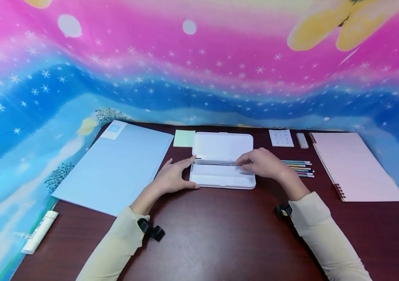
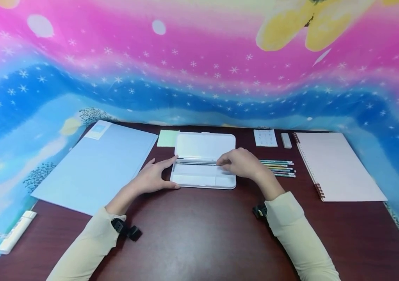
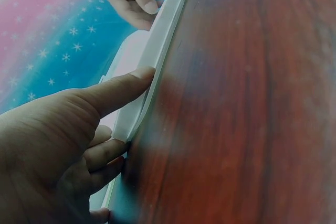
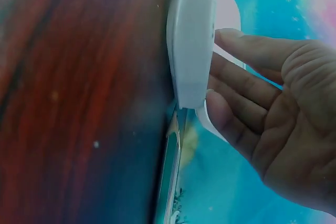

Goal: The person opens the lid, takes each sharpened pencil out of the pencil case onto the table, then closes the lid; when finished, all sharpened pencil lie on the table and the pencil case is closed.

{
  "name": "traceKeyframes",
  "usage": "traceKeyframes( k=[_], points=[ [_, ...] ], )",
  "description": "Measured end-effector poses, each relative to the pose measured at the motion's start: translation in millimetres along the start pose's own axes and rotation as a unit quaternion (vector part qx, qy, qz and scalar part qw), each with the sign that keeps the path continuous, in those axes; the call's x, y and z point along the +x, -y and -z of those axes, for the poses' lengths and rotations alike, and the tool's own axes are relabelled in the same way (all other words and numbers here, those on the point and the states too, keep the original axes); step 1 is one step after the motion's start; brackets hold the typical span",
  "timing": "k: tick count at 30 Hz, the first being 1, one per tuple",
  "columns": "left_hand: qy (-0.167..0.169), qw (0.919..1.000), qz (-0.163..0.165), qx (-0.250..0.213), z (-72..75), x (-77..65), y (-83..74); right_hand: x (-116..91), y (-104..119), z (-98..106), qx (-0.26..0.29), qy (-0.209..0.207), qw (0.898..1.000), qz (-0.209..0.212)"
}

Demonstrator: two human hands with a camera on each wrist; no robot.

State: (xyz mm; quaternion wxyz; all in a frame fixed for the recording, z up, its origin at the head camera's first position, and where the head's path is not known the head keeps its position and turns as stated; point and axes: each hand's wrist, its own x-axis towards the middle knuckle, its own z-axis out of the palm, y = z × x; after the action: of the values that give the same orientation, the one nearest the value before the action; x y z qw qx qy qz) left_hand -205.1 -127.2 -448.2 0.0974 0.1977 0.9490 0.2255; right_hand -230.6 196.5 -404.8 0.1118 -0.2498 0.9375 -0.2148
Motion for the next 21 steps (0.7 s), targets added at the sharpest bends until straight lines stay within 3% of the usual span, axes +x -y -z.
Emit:
traceKeyframes(
  k=[3,9,21],
  points=[
    [0.003,1.0000,0.000,0.000,0.4,0.4,0.8,2,1,-3,-0.021,0.007,1.000,0.001],
    [0.002,1.0000,0.001,0.000,1.7,0.1,0.9,1,7,-4,-0.072,-0.018,0.997,-0.001],
    [0.004,1.0000,0.003,0.001,0.1,-0.3,-0.2,5,12,-13,-0.120,0.005,0.993,0.013]
  ],
)
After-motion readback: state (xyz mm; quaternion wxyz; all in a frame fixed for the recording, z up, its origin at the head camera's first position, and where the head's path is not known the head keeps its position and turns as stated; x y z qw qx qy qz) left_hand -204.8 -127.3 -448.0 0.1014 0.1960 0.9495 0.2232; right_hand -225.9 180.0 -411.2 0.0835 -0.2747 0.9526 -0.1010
